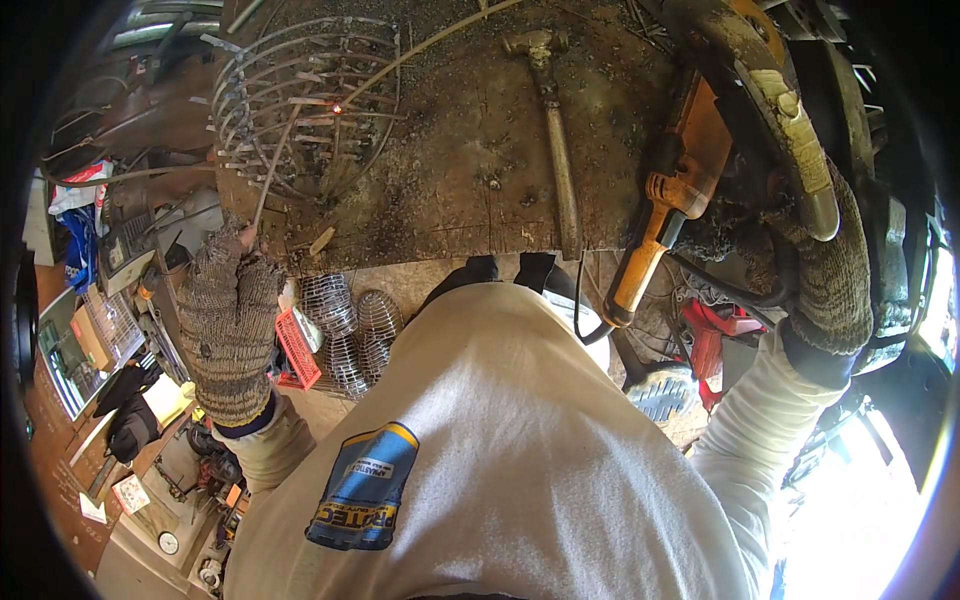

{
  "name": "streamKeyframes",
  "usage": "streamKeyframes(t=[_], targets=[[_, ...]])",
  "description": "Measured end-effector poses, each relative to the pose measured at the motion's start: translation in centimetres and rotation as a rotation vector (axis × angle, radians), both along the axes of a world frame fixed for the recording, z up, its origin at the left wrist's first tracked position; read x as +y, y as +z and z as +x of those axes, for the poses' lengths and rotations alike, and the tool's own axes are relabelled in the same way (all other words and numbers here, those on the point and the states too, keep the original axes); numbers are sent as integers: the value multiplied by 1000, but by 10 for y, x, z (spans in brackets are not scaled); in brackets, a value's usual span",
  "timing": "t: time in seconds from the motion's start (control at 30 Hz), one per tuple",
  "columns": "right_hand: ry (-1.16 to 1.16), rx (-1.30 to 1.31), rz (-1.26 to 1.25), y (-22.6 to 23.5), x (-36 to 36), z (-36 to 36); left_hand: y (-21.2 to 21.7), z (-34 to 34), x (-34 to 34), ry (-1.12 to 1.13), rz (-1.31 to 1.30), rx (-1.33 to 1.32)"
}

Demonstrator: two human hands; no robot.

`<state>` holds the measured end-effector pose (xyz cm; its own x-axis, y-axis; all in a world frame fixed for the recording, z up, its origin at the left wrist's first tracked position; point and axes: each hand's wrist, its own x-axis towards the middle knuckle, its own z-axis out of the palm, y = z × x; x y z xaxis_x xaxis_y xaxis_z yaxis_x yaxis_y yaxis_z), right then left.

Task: The person welds points on a curved metal grid structure using a welding torch, taps the metal with a hammer, and uses an angle grinder to smooth a separate metal rod.

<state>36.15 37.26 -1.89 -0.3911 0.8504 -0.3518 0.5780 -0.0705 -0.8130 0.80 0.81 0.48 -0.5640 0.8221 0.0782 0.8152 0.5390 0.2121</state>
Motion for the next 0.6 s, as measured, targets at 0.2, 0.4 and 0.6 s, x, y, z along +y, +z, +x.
streamKeyframes(t=[0.2, 0.4, 0.6], targets=[[164, -50, 217, 0, -4, -3, -2, -3, -2, -37, 13, -13], [463, -514, 885, 5, -11, -8, 0, 1, 4, -112, -67, 221], [284, -164, 557, -6, -5, -5, 6, -1, 4, -138, -28, 135]])
